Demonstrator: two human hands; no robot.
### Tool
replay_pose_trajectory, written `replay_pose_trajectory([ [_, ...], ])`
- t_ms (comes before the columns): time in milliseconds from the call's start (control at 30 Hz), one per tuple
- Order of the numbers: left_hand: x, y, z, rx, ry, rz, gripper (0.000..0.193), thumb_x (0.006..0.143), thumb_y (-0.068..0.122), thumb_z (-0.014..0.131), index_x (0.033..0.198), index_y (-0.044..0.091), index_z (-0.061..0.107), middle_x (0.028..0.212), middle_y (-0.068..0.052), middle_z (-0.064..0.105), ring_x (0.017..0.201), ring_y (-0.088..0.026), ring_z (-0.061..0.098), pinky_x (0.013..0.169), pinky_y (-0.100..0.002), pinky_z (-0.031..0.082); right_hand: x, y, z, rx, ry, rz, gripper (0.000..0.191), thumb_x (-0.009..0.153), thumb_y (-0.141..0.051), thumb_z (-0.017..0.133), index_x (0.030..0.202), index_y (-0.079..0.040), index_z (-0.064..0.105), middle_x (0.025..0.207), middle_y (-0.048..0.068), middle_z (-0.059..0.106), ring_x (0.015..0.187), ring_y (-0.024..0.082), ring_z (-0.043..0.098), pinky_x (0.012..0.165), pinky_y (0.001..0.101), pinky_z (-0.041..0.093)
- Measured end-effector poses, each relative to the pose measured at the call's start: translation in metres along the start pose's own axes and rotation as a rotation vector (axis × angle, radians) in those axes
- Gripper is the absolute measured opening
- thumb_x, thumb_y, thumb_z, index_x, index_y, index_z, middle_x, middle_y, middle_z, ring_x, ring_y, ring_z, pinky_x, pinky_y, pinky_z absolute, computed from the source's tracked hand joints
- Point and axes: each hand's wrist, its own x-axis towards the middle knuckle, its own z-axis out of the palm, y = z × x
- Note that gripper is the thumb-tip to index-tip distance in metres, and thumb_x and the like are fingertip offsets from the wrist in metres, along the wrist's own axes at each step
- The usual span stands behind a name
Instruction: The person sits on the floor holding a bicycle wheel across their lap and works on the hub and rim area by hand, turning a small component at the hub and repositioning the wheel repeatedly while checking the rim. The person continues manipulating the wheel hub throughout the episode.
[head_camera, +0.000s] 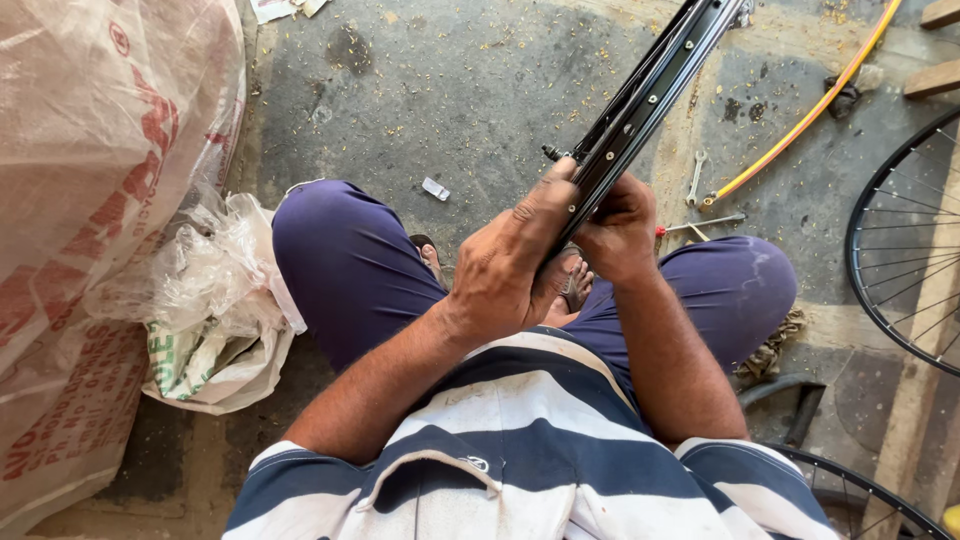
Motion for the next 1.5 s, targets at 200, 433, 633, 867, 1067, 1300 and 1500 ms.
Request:
replay_pose_trajectory([
  [200, -0.007, -0.003, 0.007, -0.042, -0.004, -0.060, 0.089, 0.106, 0.025, 0.070, 0.164, 0.000, 0.007, 0.163, -0.022, 0.042, 0.132, -0.037, 0.063, 0.111, -0.040, 0.054, -0.002, -0.005, 0.006, -0.074, -0.019, -0.004, 0.026, 0.091, 0.007, 0.077, 0.115, 0.001, 0.067, 0.105, 0.005, 0.072, 0.095, 0.011, 0.069, 0.087, 0.0275, 0.060],
  [433, -0.009, -0.005, 0.006, -0.049, 0.015, -0.095, 0.087, 0.103, 0.026, 0.072, 0.162, -0.002, 0.015, 0.161, -0.025, 0.043, 0.139, -0.041, 0.060, 0.112, -0.041, 0.053, -0.002, -0.008, 0.006, 0.006, -0.028, 0.011, 0.032, 0.092, 0.006, 0.077, 0.121, 0.000, 0.064, 0.109, 0.008, 0.072, 0.098, 0.013, 0.071, 0.088, 0.0301, 0.062],
  [633, -0.002, -0.002, -0.001, -0.129, -0.025, -0.237, 0.084, 0.096, 0.031, 0.075, 0.158, -0.001, 0.027, 0.156, -0.025, 0.050, 0.107, -0.032, 0.069, 0.094, -0.040, 0.057, 0.002, 0.004, -0.003, 0.307, -0.176, -0.070, 0.046, 0.097, 0.003, 0.073, 0.137, -0.007, 0.053, 0.124, 0.010, 0.069, 0.116, 0.020, 0.070, 0.102, 0.0354, 0.060],
  [867, 0.076, -0.023, 0.012, -0.132, -0.151, -0.222, 0.094, 0.091, 0.035, 0.084, 0.160, 0.002, 0.028, 0.148, -0.025, 0.055, 0.129, -0.037, 0.060, 0.109, -0.047, 0.047, 0.020, -0.002, -0.004, 0.300, -0.298, 0.068, 0.051, 0.096, -0.003, 0.070, 0.143, -0.003, 0.048, 0.124, 0.009, 0.068, 0.109, 0.016, 0.069, 0.091, 0.0315, 0.060],
  [1067, 0.096, -0.031, 0.012, -0.506, -0.234, -0.368, 0.092, 0.090, 0.024, 0.080, 0.162, 0.004, 0.026, 0.137, -0.018, 0.068, 0.127, -0.026, 0.067, 0.112, -0.038, 0.051, 0.005, 0.011, 0.037, -0.257, 0.122, -0.583, 0.043, 0.094, 0.000, 0.078, 0.130, 0.002, 0.053, 0.121, 0.017, 0.063, 0.112, 0.020, 0.063, 0.097, 0.0342, 0.056],
  [1300, 0.087, -0.027, 0.009, -0.538, -0.212, -0.414, 0.087, 0.090, 0.021, 0.078, 0.160, 0.003, 0.031, 0.136, -0.016, 0.069, 0.123, -0.024, 0.069, 0.109, -0.038, 0.052, -0.013, 0.019, 0.040, -0.861, 0.262, -0.735, 0.038, 0.076, 0.003, 0.080, 0.111, 0.006, 0.068, 0.109, 0.019, 0.064, 0.095, 0.030, 0.067, 0.073, 0.0398, 0.056],
  [1500, 0.049, -0.016, -0.007, -0.458, -0.210, -0.417, 0.086, 0.089, 0.021, 0.074, 0.161, 0.006, 0.032, 0.138, -0.016, 0.068, 0.129, -0.028, 0.069, 0.111, -0.038, 0.051, -0.017, 0.010, 0.021, -0.300, 0.339, -0.537, 0.043, 0.090, 0.001, 0.083, 0.124, -0.001, 0.056, 0.131, 0.015, 0.066, 0.121, 0.024, 0.067, 0.105, 0.0350, 0.057],
])
